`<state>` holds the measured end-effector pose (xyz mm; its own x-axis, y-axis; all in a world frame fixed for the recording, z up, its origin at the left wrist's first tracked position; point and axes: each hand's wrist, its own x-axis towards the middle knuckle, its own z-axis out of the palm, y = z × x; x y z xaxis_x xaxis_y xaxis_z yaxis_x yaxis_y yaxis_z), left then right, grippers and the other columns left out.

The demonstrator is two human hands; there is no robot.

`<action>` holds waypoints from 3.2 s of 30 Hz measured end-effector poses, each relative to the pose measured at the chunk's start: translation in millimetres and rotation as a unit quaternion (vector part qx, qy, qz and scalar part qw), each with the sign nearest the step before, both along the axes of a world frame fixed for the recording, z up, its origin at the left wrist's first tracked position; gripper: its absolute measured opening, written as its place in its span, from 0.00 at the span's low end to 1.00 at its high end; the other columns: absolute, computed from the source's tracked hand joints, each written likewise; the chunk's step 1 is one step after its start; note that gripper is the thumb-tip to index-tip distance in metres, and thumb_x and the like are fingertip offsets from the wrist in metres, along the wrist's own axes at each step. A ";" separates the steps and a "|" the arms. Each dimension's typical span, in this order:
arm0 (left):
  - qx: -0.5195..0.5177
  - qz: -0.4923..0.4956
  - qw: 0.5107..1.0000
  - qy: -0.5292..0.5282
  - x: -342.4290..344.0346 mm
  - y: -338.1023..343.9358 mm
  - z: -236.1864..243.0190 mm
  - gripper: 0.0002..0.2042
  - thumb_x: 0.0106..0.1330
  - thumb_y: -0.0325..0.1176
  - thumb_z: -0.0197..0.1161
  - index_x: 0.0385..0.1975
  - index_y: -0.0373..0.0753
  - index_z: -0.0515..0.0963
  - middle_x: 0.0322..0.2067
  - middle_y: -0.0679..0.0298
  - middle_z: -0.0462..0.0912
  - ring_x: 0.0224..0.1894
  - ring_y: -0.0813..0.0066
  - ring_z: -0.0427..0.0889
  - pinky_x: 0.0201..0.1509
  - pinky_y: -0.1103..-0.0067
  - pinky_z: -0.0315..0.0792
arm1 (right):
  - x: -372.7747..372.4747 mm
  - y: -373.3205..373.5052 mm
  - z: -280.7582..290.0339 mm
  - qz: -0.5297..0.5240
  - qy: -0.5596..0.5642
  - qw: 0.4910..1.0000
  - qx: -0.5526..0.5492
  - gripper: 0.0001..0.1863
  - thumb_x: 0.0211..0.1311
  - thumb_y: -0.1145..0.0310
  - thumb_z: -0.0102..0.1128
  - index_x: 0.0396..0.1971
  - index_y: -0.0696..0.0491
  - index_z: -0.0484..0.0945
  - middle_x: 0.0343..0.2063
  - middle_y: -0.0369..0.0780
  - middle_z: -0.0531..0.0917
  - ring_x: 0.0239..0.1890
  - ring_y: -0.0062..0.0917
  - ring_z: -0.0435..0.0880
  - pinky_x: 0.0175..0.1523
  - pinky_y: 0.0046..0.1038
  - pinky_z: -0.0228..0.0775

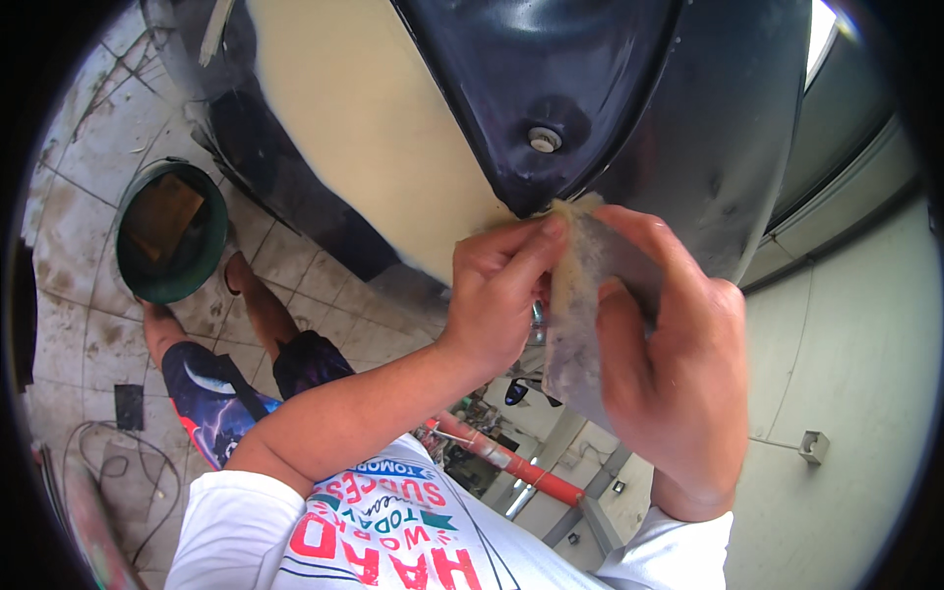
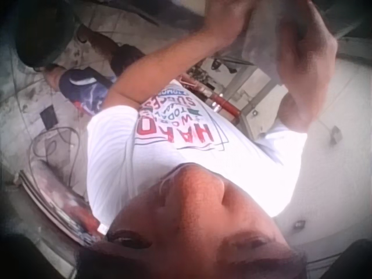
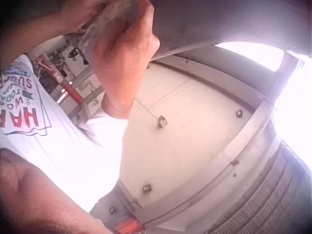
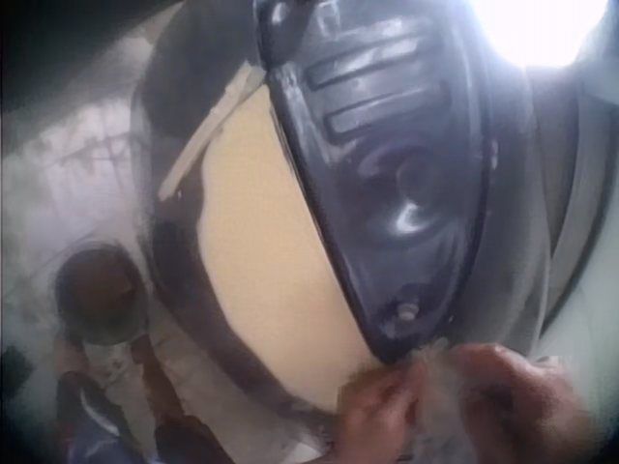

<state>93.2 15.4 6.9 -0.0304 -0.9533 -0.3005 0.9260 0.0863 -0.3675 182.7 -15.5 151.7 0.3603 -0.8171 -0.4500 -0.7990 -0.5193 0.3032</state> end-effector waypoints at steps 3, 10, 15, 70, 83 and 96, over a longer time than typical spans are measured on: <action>0.027 -0.019 0.999 0.000 0.7 3.4 -2.5 0.18 0.79 0.38 0.59 0.25 0.34 0.80 0.18 0.76 0.73 0.22 0.90 0.65 0.24 0.82 0.60 | -6.4 0.9 -3.1 0.013 0.002 1.000 0.012 0.19 0.57 0.83 0.53 0.49 0.62 0.79 0.24 0.51 0.82 0.23 0.41 0.84 0.35 0.31 0.75; -0.022 -0.001 1.000 -0.011 -2.7 3.4 -3.2 0.15 0.79 0.39 0.58 0.33 0.36 0.83 0.24 0.72 0.80 0.24 0.87 0.74 0.27 0.83 0.68 | -13.9 8.7 1.7 -0.046 -0.072 0.996 -0.024 0.18 0.57 0.83 0.53 0.49 0.63 0.79 0.32 0.50 0.86 0.35 0.36 0.89 0.46 0.28 0.77; -0.037 0.006 0.999 0.022 -2.5 -2.6 1.9 0.14 0.79 0.39 0.57 0.38 0.36 0.84 0.27 0.70 0.83 0.26 0.86 0.78 0.28 0.84 0.72 | -3.6 2.2 11.3 -0.096 -0.046 0.994 -0.011 0.21 0.59 0.83 0.52 0.53 0.62 0.79 0.44 0.44 0.85 0.48 0.27 0.83 0.58 0.27 0.72; -0.068 -0.172 0.981 -0.052 -15.9 -20.5 -26.5 0.15 0.78 0.42 0.58 0.37 0.38 0.83 0.31 0.67 0.85 0.32 0.80 0.83 0.35 0.81 0.75 | -80.7 -19.9 0.4 -0.119 -0.081 0.990 -0.010 0.17 0.62 0.80 0.54 0.50 0.63 0.80 0.28 0.47 0.84 0.31 0.24 0.83 0.42 0.26 0.75; 0.080 0.101 0.662 -0.738 -3.5 -27.6 -36.4 0.08 0.64 0.27 0.73 0.41 0.36 0.86 0.37 0.60 0.85 0.27 0.76 0.83 0.29 0.80 0.76 | -218.7 126.7 -47.5 -0.379 -0.373 0.825 0.190 0.17 0.68 0.72 0.61 0.56 0.54 0.79 0.22 0.45 0.84 0.23 0.27 0.85 0.35 0.28 0.77; 0.034 0.096 0.447 -0.889 19.4 -36.7 -23.2 0.03 0.64 0.26 0.69 0.34 0.39 0.82 0.32 0.64 0.81 0.25 0.68 0.81 0.29 0.73 0.73 | -284.1 191.2 -112.5 -0.479 -0.508 0.672 0.247 0.17 0.68 0.70 0.66 0.54 0.57 0.78 0.40 0.38 0.88 0.42 0.20 0.86 0.50 0.27 0.78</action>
<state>112.6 -21.3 -16.3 0.3955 -0.8733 0.2846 -0.2772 0.1819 0.9434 -101.4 175.7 39.3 0.1011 -0.7349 -0.6706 -0.5037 0.5435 -0.6715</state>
